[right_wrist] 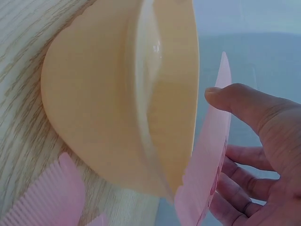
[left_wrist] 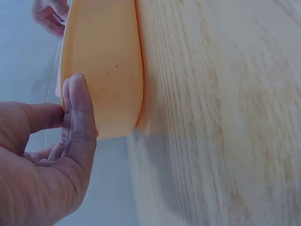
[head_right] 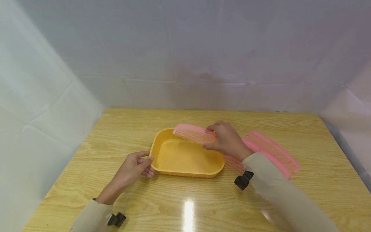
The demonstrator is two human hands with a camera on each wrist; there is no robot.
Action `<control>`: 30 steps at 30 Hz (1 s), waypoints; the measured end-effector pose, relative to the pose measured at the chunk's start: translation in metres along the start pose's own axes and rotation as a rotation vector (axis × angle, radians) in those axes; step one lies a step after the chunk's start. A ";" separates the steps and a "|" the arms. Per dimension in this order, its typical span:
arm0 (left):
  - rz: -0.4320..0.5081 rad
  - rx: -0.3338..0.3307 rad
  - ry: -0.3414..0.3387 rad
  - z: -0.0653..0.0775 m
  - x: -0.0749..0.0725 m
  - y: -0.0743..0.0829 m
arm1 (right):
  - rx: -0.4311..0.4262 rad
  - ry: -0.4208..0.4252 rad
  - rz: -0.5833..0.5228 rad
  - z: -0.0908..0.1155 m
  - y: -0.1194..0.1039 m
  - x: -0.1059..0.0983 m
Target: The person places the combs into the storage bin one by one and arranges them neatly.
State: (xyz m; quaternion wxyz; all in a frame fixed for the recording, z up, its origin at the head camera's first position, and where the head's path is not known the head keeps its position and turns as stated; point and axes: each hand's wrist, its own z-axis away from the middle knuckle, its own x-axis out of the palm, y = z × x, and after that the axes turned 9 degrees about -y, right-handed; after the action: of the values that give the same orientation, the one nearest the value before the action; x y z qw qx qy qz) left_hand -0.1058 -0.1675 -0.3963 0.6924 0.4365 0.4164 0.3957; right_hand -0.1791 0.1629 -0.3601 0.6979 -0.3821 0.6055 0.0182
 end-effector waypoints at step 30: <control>-0.002 0.016 -0.004 0.000 -0.002 0.001 | -0.028 -0.200 0.019 -0.034 -0.018 0.038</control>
State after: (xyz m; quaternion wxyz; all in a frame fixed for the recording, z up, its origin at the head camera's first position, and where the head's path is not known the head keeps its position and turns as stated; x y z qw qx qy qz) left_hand -0.1065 -0.1693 -0.3953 0.6903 0.4422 0.4186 0.3908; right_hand -0.1887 0.1143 -0.3829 0.7492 -0.3823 0.5362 0.0713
